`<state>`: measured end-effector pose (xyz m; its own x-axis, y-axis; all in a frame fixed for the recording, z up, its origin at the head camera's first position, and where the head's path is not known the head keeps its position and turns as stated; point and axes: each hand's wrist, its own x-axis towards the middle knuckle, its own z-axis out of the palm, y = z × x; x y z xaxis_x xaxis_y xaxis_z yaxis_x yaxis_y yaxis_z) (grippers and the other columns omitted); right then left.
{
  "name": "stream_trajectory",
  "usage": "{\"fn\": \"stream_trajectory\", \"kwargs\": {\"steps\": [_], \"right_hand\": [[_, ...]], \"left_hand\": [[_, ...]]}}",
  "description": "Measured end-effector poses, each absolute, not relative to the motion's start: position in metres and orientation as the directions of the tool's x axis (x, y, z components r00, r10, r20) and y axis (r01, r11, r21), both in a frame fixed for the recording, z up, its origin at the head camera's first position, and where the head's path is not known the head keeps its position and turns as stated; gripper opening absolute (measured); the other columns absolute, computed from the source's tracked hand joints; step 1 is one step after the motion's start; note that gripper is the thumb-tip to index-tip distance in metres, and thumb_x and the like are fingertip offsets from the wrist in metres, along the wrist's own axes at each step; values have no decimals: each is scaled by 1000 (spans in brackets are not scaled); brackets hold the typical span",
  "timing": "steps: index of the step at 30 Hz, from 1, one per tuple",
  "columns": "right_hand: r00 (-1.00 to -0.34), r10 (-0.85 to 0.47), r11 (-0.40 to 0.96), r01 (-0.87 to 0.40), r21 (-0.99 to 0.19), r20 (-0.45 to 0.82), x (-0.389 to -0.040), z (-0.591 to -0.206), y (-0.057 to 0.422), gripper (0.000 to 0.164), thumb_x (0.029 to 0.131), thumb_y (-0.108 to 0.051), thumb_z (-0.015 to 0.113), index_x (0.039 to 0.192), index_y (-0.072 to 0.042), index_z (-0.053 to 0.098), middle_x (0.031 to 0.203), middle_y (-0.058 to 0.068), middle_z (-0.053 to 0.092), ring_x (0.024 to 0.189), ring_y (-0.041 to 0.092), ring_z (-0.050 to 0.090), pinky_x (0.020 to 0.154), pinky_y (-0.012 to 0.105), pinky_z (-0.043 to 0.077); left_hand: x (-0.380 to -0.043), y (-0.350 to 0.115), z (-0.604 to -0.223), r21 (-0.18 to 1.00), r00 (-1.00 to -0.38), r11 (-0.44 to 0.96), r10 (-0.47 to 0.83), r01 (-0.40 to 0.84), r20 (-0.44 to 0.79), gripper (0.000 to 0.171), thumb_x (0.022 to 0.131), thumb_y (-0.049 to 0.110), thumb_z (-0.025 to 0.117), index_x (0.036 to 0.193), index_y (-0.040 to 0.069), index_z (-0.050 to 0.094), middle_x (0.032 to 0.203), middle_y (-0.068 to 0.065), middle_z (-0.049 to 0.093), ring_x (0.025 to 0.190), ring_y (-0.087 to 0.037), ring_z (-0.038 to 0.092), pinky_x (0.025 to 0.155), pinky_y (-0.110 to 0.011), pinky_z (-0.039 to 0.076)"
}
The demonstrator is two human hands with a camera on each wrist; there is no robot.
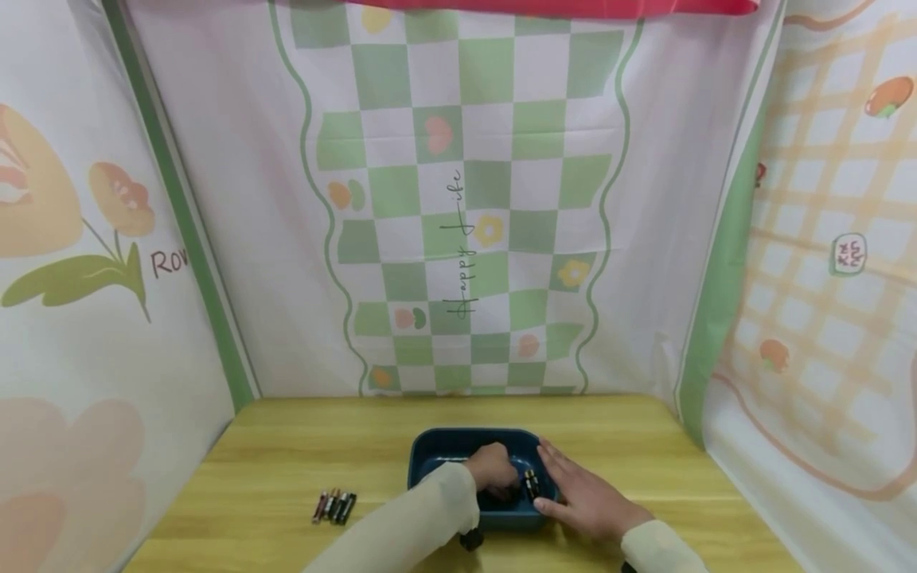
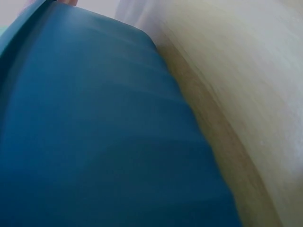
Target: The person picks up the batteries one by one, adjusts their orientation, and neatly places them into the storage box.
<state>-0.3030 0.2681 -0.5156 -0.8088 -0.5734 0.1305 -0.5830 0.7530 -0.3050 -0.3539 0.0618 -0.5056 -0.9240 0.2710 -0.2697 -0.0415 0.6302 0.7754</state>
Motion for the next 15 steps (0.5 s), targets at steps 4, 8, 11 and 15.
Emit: {"fn": "stream_trajectory", "kwargs": {"steps": [4,8,11,15], "right_hand": [[-810,-570,754,-581,-308,134,-303,-518,268,79,99,-54,45,155,-6,18,161,9,13,142,30,23,110,53,30],[-813,-565,757,-578,-305,138,-303,-520,269,80,98,-55,46,155,-7,18,161,8,12,143,28,22,110,52,30],[-814,-563,760,-577,-299,141,-302,-519,269,79,98,-55,46,155,-7,18,161,8,11,143,28,21,111,51,29],[-814,-565,759,-577,-302,136,-302,-518,268,79,99,-54,45,155,-7,17,161,8,11,143,28,22,110,52,30]], "left_hand": [[-351,58,-502,780,-917,626,298,-22,-265,18,81,2,72,94,-3,62,77,-12,63,60,-24,65,56,-37,58],[-349,53,-497,774,-917,632,324,26,-234,10,82,4,73,87,1,64,74,-8,63,60,-23,64,55,-35,57],[-350,48,-495,776,-921,628,331,53,-205,12,83,6,74,88,3,64,74,-7,62,60,-22,64,54,-34,57],[-352,41,-493,799,-920,599,342,59,-189,16,83,7,74,91,3,61,77,-8,61,60,-23,63,53,-35,57]]}}
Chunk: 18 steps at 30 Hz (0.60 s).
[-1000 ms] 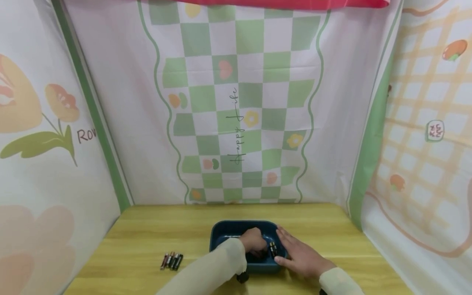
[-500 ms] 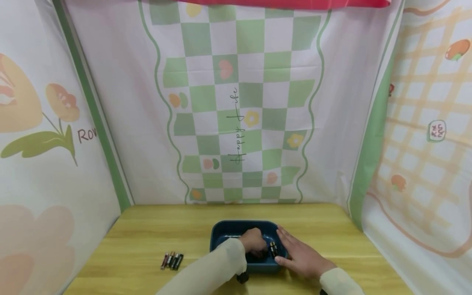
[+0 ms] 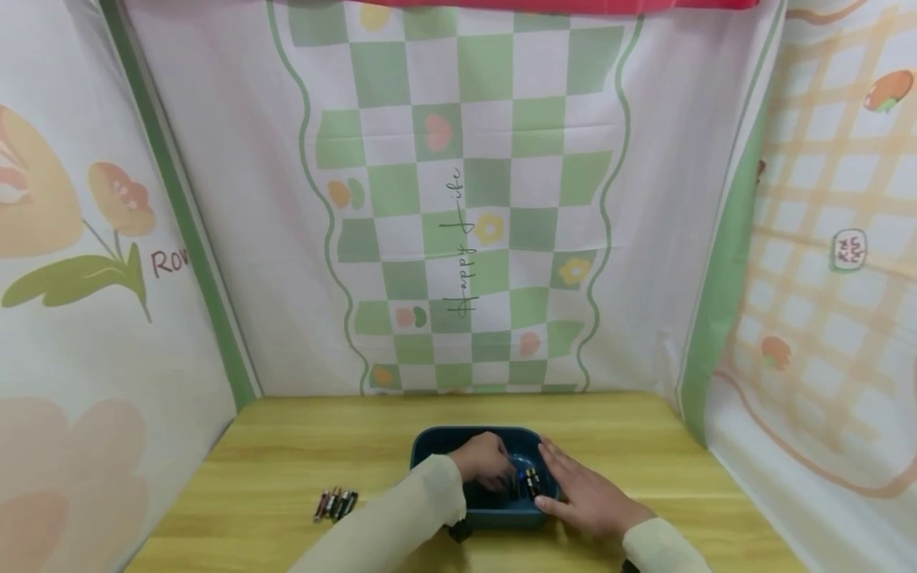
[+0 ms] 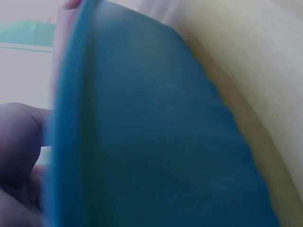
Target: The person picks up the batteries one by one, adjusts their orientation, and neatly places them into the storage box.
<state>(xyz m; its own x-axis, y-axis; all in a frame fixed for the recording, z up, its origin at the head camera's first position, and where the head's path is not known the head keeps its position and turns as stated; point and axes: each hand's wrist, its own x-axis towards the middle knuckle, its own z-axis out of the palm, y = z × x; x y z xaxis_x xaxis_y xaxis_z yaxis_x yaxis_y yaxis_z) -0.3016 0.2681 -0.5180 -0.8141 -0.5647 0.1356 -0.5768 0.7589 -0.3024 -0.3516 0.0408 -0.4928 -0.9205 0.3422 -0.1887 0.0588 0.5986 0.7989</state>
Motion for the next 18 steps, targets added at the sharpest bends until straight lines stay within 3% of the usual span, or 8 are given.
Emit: {"fn": "stream_trajectory", "kwargs": {"steps": [9,18], "right_hand": [[-822,-552,770,-567,-292,139,-301,-517,267,81,98,-57,45,155,-8,16,162,6,10,142,28,23,110,51,31],[-822,-552,767,-566,-302,139,-302,-520,268,81,98,-57,45,156,-9,16,162,6,9,143,28,23,110,53,31]], "left_hand": [[-350,15,-488,813,-906,570,396,117,-147,13,87,6,71,93,4,61,79,-7,61,62,-23,64,54,-36,57],[-337,-14,-479,828,-896,544,425,138,-130,20,88,10,71,104,1,61,88,-6,60,66,-22,64,57,-37,57]]}}
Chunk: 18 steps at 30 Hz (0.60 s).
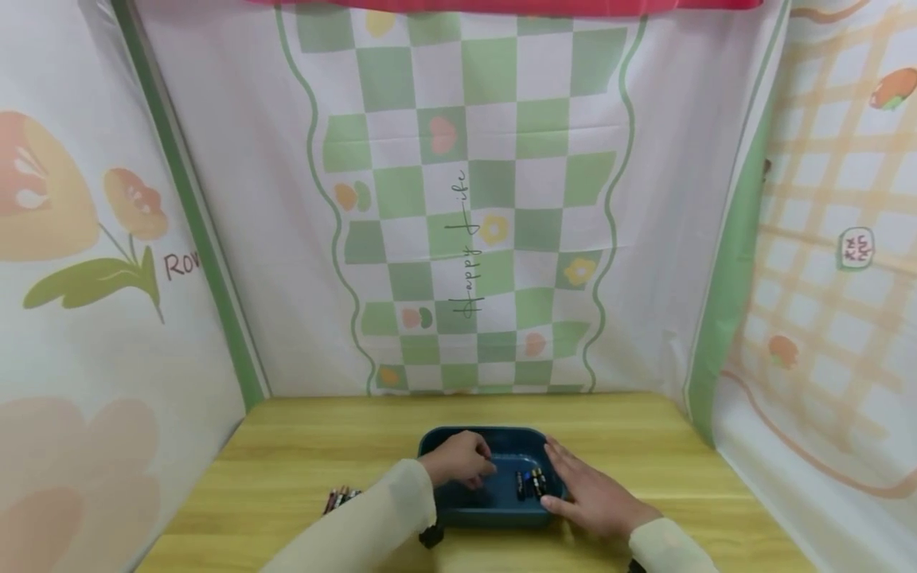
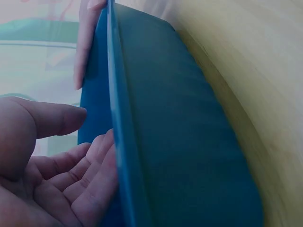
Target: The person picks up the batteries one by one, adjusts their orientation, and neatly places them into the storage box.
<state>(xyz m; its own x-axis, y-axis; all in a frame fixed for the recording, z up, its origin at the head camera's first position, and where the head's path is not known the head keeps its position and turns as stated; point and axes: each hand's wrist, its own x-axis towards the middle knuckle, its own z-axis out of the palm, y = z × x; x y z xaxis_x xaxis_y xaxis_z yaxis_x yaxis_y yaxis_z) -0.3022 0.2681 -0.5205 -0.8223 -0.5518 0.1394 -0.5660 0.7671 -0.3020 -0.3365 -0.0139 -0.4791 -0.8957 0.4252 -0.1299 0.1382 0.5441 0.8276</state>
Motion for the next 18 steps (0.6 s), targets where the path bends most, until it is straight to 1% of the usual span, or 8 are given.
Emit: {"fn": "stream_trajectory", "kwargs": {"steps": [4,9,13,16,18], "right_hand": [[-821,-554,766,-567,-303,136,-302,-520,268,80,98,-56,44,156,-9,16,162,6,9,142,29,24,109,53,31],[-813,-567,750,-577,-324,134,-301,-517,267,78,99,-53,45,155,-7,16,161,10,10,141,32,26,107,56,33],[-816,-563,752,-572,-328,133,-301,-516,268,78,99,-53,45,155,-8,16,161,9,10,141,32,27,107,56,33],[-814,-564,752,-577,-319,142,-301,-516,268,78,99,-53,45,155,-7,17,161,9,11,141,31,27,107,55,34],[-811,-567,749,-580,-321,143,-299,-516,268,78,99,-53,46,155,-6,17,161,10,11,141,32,27,107,55,34]], "left_hand": [[-332,-26,-474,841,-905,527,408,124,-122,22,88,10,71,105,1,61,90,-6,59,66,-23,64,57,-37,57],[-330,-45,-467,878,-904,467,412,102,-114,22,89,8,70,107,0,61,88,-8,62,68,-25,66,59,-39,58],[-330,-60,-460,899,-906,428,412,96,-100,21,91,7,68,108,-3,60,92,-15,64,70,-28,66,59,-39,58],[-328,-69,-455,903,-911,421,401,89,-97,18,91,6,67,104,-3,60,94,-21,65,69,-28,66,59,-40,58],[-326,-74,-454,903,-912,421,397,84,-101,17,91,6,67,103,-2,59,95,-22,64,68,-28,66,59,-40,59]]}}
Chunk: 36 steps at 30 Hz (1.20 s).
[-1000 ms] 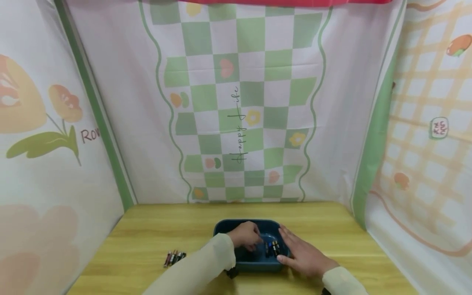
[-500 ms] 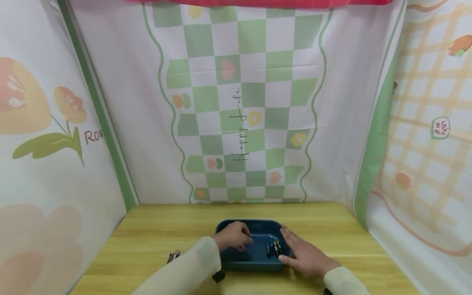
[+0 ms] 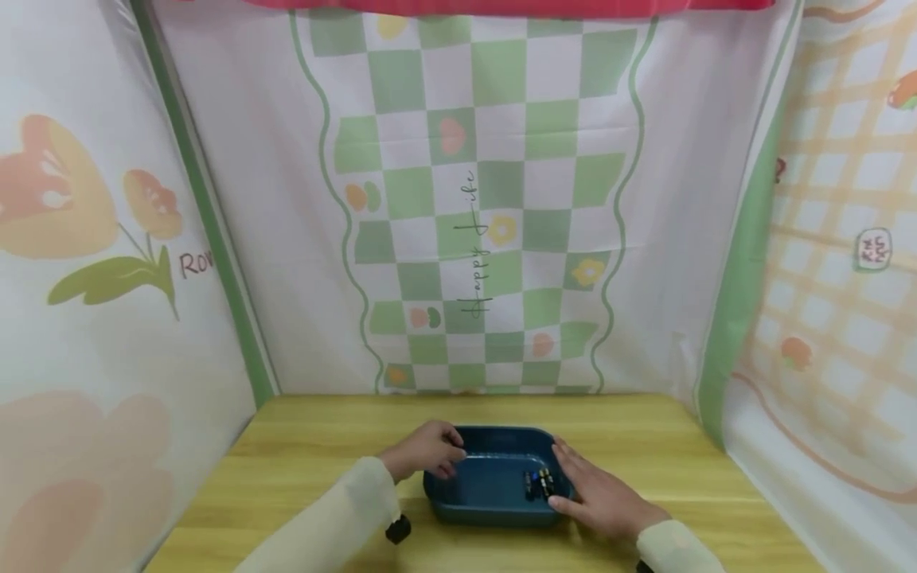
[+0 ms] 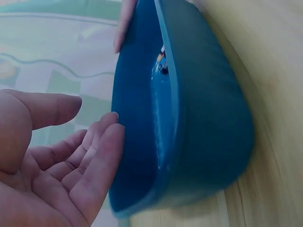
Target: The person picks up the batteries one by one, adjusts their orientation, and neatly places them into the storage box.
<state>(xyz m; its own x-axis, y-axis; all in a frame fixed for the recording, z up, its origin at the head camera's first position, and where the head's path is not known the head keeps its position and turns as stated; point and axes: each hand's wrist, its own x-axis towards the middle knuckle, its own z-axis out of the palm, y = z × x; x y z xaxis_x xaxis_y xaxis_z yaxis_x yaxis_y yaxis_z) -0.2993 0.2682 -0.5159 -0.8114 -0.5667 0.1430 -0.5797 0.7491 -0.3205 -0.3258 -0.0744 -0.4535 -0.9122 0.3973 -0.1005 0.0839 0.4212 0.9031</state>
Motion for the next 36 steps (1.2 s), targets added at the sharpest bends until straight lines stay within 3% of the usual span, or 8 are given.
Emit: {"fn": "stream_trajectory", "kwargs": {"steps": [11,19,28,36], "right_hand": [[-808,-564,745,-587,-315,170,-298,-514,268,77,99,-51,48,154,-5,20,160,11,14,140,33,28,105,57,35],[-806,-559,751,-591,-294,194,-299,-516,267,77,98,-53,49,154,-7,22,160,9,18,142,32,23,109,57,29],[-790,-575,756,-613,-231,214,-299,-518,265,78,98,-53,49,152,-2,25,158,15,22,142,34,23,110,56,28],[-791,-576,756,-611,-236,205,-300,-516,267,78,98,-53,48,153,-2,23,158,15,20,143,33,22,110,55,27]], "left_hand": [[-323,-108,-454,923,-912,382,392,44,-119,22,91,8,66,108,-4,58,96,-23,62,70,-25,65,62,-37,59],[-319,-141,-467,930,-933,367,338,12,-121,24,92,11,65,109,-4,58,96,-20,60,74,-25,65,71,-46,59],[-315,-183,-480,934,-940,356,309,-28,-146,33,95,16,63,116,-8,54,105,-23,58,83,-31,65,73,-43,58],[-312,-206,-497,935,-956,344,237,-84,-173,31,94,13,62,116,-7,54,103,-22,59,80,-27,64,69,-38,59]]}}
